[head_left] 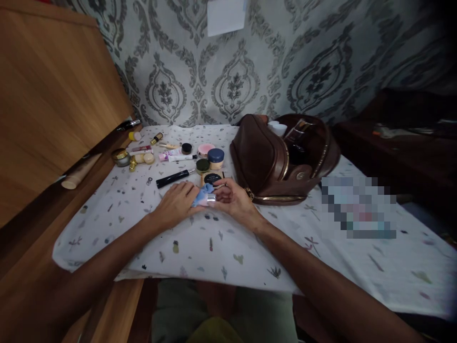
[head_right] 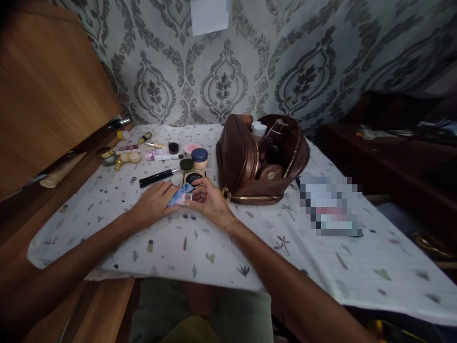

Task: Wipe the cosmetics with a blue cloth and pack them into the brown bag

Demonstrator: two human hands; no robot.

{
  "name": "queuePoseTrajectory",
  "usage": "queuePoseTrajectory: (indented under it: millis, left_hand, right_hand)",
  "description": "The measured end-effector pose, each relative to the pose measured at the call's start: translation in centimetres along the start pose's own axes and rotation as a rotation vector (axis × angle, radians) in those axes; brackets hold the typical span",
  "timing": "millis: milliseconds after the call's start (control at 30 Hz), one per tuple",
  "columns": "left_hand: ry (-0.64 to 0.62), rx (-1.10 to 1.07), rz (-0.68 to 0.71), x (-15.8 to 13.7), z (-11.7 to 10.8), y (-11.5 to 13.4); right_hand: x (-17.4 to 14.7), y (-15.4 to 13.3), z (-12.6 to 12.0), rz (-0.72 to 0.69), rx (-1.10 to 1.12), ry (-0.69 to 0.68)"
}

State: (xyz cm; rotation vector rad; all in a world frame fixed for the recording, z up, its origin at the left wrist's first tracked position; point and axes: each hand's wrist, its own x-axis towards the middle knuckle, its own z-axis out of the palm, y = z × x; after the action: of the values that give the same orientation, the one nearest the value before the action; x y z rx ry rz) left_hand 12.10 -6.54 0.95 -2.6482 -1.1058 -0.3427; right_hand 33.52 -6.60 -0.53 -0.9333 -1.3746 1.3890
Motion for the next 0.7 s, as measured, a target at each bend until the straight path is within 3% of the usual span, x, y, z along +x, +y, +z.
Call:
queuePoseTrajectory:
  millis: [200, 433, 600, 700]
  left_hand:
    - [-0.065, -0.034, -0.080, -2.6, 0.1, -3.1]
    - [0.129, -0.057, -0.048, -3.0, 0.5, -2.9]
    - [0.200, 0.034, -0.034, -2.8, -0.9, -2.8]
    - [0.201, 0.011, -0.048, -1.5, -2.0, -1.1]
  right_hand:
    - [-0.1, -0.4, -0.1, 0.037, -0.064, -0.033]
    - [-0.1, -0.1, -0.1, 0.139, 0.022, -0.040]
    - [-0.4, -0.4, 0.1, 0.147, 0.078, -0.108]
    - [-0.6, -0.9, 0.2, 0.112, 0.076, -0.135]
